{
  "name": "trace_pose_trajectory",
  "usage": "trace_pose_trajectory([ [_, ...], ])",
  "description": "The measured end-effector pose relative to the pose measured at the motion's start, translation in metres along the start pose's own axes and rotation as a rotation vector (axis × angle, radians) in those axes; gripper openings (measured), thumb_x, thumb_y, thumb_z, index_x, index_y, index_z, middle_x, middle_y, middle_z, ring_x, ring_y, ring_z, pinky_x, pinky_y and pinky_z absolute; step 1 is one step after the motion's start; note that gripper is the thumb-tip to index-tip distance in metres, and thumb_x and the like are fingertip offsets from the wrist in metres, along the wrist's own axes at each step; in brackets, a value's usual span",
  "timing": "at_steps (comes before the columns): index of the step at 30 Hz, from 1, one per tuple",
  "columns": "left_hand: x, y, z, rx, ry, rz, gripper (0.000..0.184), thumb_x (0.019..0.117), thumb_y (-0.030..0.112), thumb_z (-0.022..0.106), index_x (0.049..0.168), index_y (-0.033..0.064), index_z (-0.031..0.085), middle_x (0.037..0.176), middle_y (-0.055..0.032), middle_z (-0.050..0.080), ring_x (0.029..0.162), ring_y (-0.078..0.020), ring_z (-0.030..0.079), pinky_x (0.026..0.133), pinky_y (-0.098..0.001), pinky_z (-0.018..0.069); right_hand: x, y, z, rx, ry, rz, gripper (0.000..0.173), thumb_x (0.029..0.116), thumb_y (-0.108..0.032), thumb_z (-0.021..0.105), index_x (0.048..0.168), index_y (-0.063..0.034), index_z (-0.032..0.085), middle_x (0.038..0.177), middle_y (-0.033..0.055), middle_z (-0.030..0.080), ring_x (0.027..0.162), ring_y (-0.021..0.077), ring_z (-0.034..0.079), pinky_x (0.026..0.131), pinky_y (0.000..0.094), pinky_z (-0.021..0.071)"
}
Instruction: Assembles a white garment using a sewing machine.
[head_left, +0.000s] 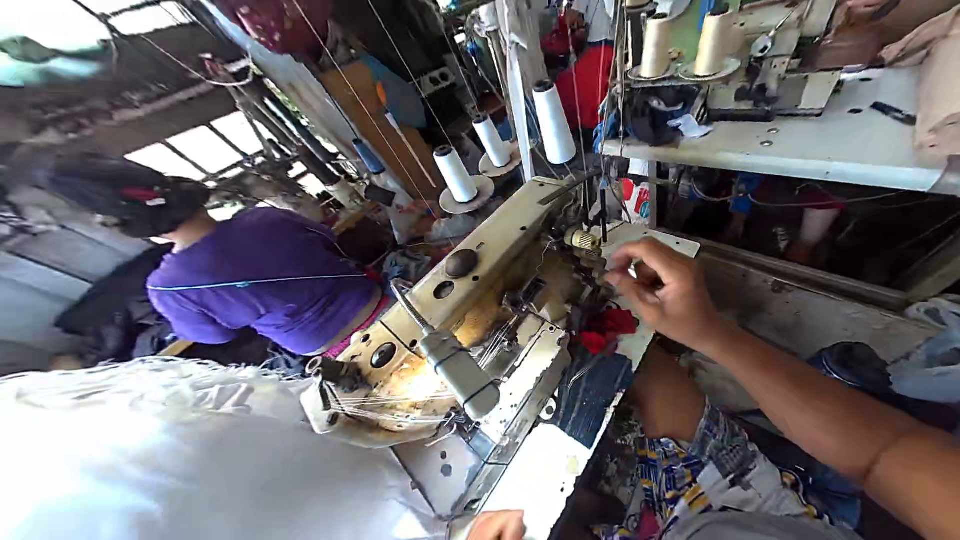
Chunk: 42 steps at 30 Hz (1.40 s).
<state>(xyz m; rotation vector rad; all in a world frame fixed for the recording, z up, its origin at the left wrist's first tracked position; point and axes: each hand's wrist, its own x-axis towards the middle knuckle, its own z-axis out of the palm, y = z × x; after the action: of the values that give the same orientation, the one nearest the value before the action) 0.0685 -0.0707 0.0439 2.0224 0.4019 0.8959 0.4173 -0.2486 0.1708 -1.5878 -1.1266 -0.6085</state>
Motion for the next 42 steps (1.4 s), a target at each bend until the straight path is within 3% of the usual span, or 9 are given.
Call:
trace_pose_trajectory([
  [2,0.022,0.016,0.041,-0.030,-0.154,0.211,0.016,0.0982,0.017,0.068,0.110,0.0077,0.075,0.102,-0.0032,0.075,0.086,-0.0107,0.070,0.076,-0.0293,0.0612,0.015,0.000,-0.001,-0.037,0.032,-0.026,0.027,0.0956,-0.016,0.073,0.117,-0.0001,0.067,0.098,0.0080,0.067,0.067,0.0093,0.057,0.058,0.0241,0.0518],
  [4,0.054,0.050,0.075,-0.061,-0.281,0.209,0.042,0.0961,0.021,0.072,0.136,0.0108,0.065,0.126,-0.0053,0.068,0.084,-0.0119,0.068,0.071,-0.0299,0.0601,0.025,-0.003,0.002,-0.024,0.040,-0.024,0.032,0.0944,-0.017,0.075,0.121,-0.0012,0.066,0.101,0.0079,0.066,0.066,0.0096,0.055,0.056,0.0247,0.0504],
  [8,0.117,0.102,0.119,-0.067,-0.280,0.264,0.071,0.0971,0.022,0.071,0.157,0.0051,0.038,0.140,-0.0086,0.059,0.081,-0.0098,0.066,0.069,-0.0273,0.0593,0.032,-0.009,0.011,0.012,0.045,-0.042,0.035,0.0935,-0.015,0.076,0.124,-0.0015,0.065,0.104,0.0083,0.067,0.068,0.0097,0.057,0.058,0.0247,0.0512],
  [18,0.195,0.120,0.156,0.104,-0.101,0.260,0.082,0.0957,0.013,0.066,0.165,0.0154,0.022,0.130,-0.0095,0.062,0.080,-0.0112,0.065,0.070,-0.0295,0.0588,0.035,-0.005,0.019,-0.011,0.116,-0.118,0.019,0.0942,-0.007,0.072,0.112,-0.0008,0.072,0.106,0.0096,0.070,0.092,0.0131,0.070,0.076,0.0275,0.0614],
  [25,0.197,0.119,0.156,0.228,-0.065,0.284,0.075,0.0974,0.016,0.065,0.164,0.0160,0.029,0.130,-0.0106,0.063,0.080,-0.0112,0.066,0.069,-0.0292,0.0586,0.035,0.001,0.022,-0.048,0.131,-0.144,0.021,0.0924,-0.010,0.076,0.110,0.0017,0.071,0.102,0.0111,0.069,0.083,0.0137,0.069,0.066,0.0268,0.0592],
  [32,0.196,0.119,0.155,0.228,-0.050,0.292,0.074,0.0969,0.016,0.066,0.162,0.0143,0.032,0.128,-0.0074,0.066,0.075,-0.0084,0.065,0.066,-0.0274,0.0580,0.045,0.005,0.020,-0.197,0.086,-0.100,0.023,0.0999,-0.024,0.068,0.085,-0.0059,0.070,0.077,0.0043,0.060,0.062,0.0135,0.059,0.049,0.0296,0.0476],
  [36,0.195,0.119,0.155,0.199,-0.063,0.278,0.071,0.0969,0.015,0.065,0.161,0.0136,0.034,0.134,-0.0080,0.063,0.074,-0.0072,0.064,0.066,-0.0265,0.0583,0.041,-0.003,0.013,-0.165,0.053,-0.067,0.030,0.0969,-0.034,0.072,0.099,-0.0048,0.070,0.085,0.0051,0.062,0.068,0.0133,0.061,0.053,0.0297,0.0511],
  [38,0.196,0.117,0.154,0.198,-0.068,0.283,0.074,0.0966,0.014,0.065,0.162,0.0141,0.031,0.130,-0.0091,0.064,0.072,-0.0077,0.063,0.065,-0.0271,0.0570,0.038,-0.004,0.014,-0.146,0.065,-0.106,0.031,0.0925,-0.025,0.077,0.111,-0.0021,0.071,0.095,0.0075,0.066,0.074,0.0139,0.064,0.057,0.0293,0.0543],
  [42,0.196,0.116,0.154,0.183,-0.085,0.278,0.079,0.0965,0.013,0.064,0.165,0.0186,0.025,0.129,-0.0081,0.064,0.075,-0.0092,0.065,0.067,-0.0279,0.0585,0.038,-0.001,0.022,-0.150,0.120,-0.138,0.018,0.0927,-0.015,0.075,0.104,-0.0011,0.072,0.092,0.0086,0.066,0.074,0.0138,0.065,0.057,0.0279,0.0536],
])
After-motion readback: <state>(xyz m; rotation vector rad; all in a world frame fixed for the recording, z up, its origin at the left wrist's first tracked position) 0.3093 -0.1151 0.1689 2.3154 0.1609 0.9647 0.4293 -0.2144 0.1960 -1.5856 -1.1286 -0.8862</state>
